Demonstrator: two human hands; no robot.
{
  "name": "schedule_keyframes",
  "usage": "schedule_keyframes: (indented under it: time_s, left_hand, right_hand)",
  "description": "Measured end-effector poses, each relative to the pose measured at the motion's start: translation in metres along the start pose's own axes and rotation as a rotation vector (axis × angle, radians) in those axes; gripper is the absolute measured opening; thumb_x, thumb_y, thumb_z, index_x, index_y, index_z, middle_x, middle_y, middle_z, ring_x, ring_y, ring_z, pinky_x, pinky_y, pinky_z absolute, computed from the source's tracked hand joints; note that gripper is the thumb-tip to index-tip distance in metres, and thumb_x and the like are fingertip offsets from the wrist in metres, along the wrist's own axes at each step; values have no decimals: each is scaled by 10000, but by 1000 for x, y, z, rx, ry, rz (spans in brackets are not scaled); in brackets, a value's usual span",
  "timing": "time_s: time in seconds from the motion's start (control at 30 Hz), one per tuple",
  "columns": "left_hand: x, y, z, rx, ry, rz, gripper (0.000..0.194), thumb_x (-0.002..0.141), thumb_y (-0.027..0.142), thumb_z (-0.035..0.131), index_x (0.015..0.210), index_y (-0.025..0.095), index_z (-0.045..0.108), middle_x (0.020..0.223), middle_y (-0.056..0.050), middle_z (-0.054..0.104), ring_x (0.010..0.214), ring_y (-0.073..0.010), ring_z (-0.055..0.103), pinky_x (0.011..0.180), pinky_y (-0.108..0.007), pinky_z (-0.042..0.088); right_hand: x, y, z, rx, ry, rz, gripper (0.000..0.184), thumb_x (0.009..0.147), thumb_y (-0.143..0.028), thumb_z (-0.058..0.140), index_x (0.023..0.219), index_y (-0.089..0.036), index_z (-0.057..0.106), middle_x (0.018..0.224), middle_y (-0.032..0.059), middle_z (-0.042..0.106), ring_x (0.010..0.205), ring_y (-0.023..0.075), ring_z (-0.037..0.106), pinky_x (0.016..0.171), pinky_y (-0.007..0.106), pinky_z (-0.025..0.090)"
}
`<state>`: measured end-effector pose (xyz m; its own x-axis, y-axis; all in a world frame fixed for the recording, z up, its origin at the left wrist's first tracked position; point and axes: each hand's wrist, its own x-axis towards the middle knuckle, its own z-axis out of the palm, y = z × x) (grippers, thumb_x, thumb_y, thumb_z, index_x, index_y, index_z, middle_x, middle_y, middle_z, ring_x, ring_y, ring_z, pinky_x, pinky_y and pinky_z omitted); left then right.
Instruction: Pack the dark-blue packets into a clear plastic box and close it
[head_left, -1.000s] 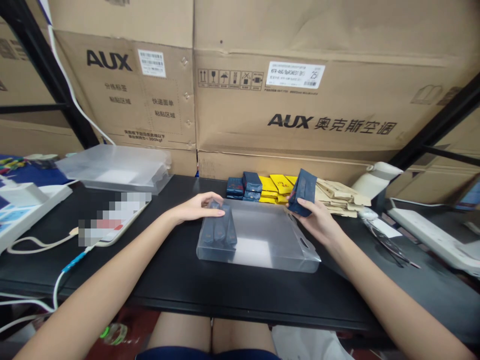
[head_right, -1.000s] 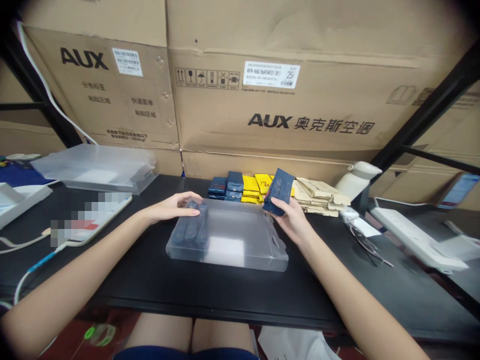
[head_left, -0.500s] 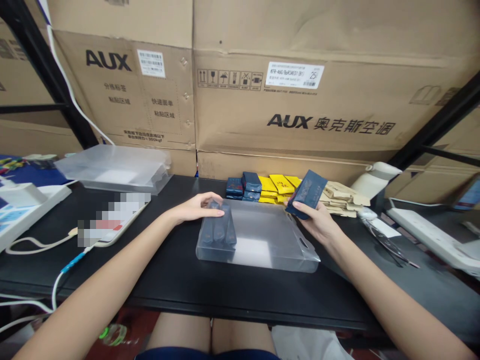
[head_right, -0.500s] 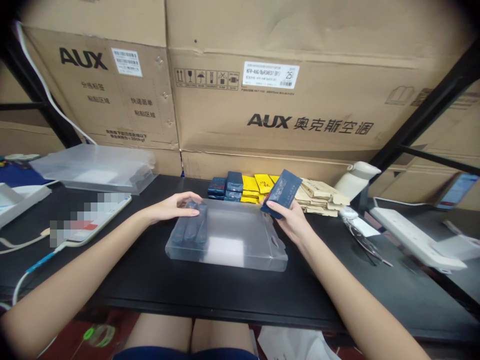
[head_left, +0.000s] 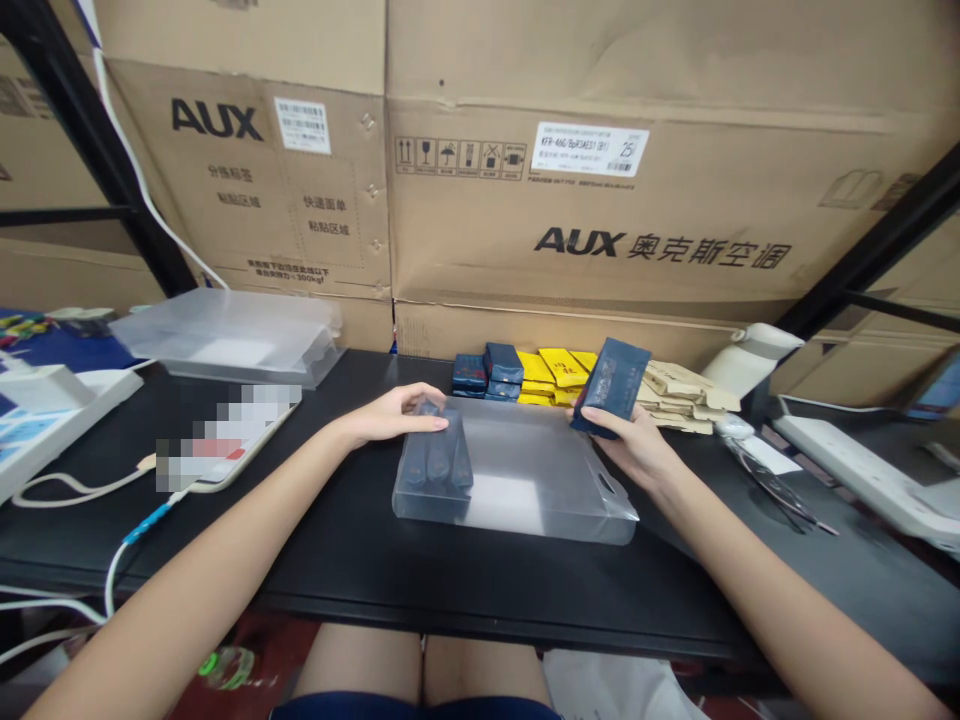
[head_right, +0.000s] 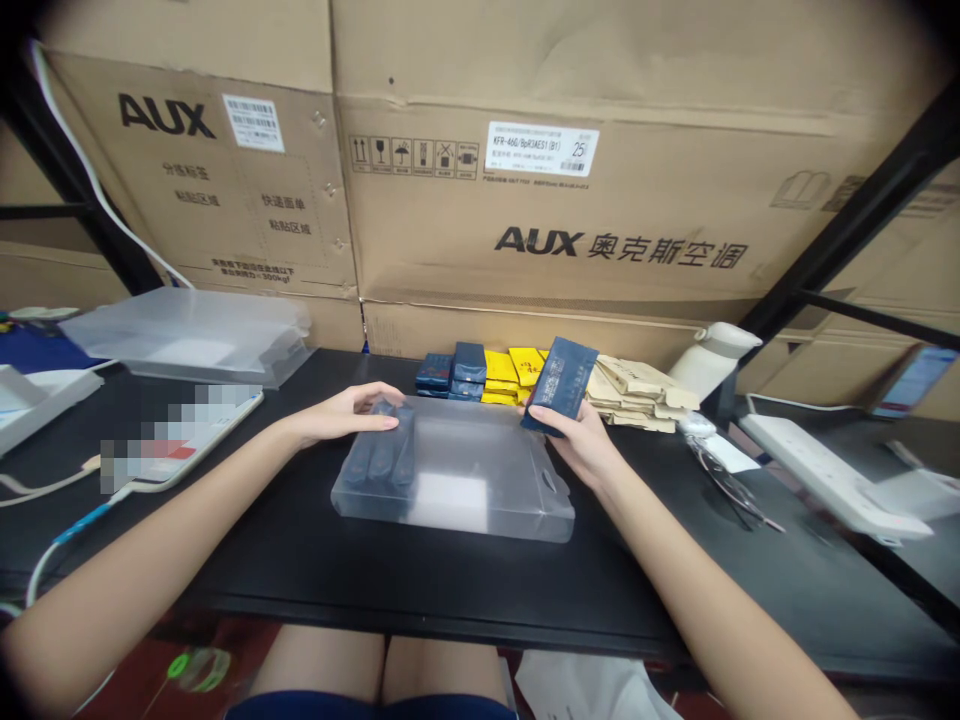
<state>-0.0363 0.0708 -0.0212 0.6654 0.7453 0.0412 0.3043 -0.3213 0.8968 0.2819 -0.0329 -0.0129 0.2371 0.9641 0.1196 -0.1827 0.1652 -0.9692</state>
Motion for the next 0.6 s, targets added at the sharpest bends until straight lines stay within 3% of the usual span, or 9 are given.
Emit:
schedule_keyframes:
  time_s: [0.2, 0.33, 0.5, 0.6]
  left_hand:
    - [6, -11, -6, -246, 185, -63, 519, 645, 375, 758, 1113, 231, 585, 1188, -47, 604, 1158, -225, 520, 1006, -371, 371]
    - [5, -8, -10, -410, 170, -152, 484, 544, 271, 798, 996, 219, 632, 1109, -29, 624, 1042, -231, 591, 906, -372, 452]
    - [0, -1, -14, -522, 121, -178, 465, 521, 212, 782, 962, 213, 632, 1028, -10, 635, 910, -202, 620, 800, -344, 489]
    - [0, -2, -17, -531, 146, -184, 457, 511, 184, 772, 946, 206, 632, 1027, -3, 626, 890, -187, 615, 793, -329, 481]
  right_hand:
    - [4, -4, -7, 31, 17, 86, 316, 570, -251, 834, 837, -217, 667, 777, -17, 679, 605, 114, 608, 496, 205, 499]
    - [4, -10, -15, -90, -1, 31, 313, 576, -266, 823, 819, -217, 633, 710, -34, 631, 521, 89, 523, 378, 174, 381]
    - [6, -24, -52, -385, -191, 154, 475, 522, -273, 851, 940, -208, 635, 772, 12, 688, 534, 102, 550, 358, 158, 369]
    - [9, -31, -79, -440, -281, 236, 419, 521, -364, 844, 837, -175, 644, 651, 30, 684, 490, 118, 569, 342, 159, 387]
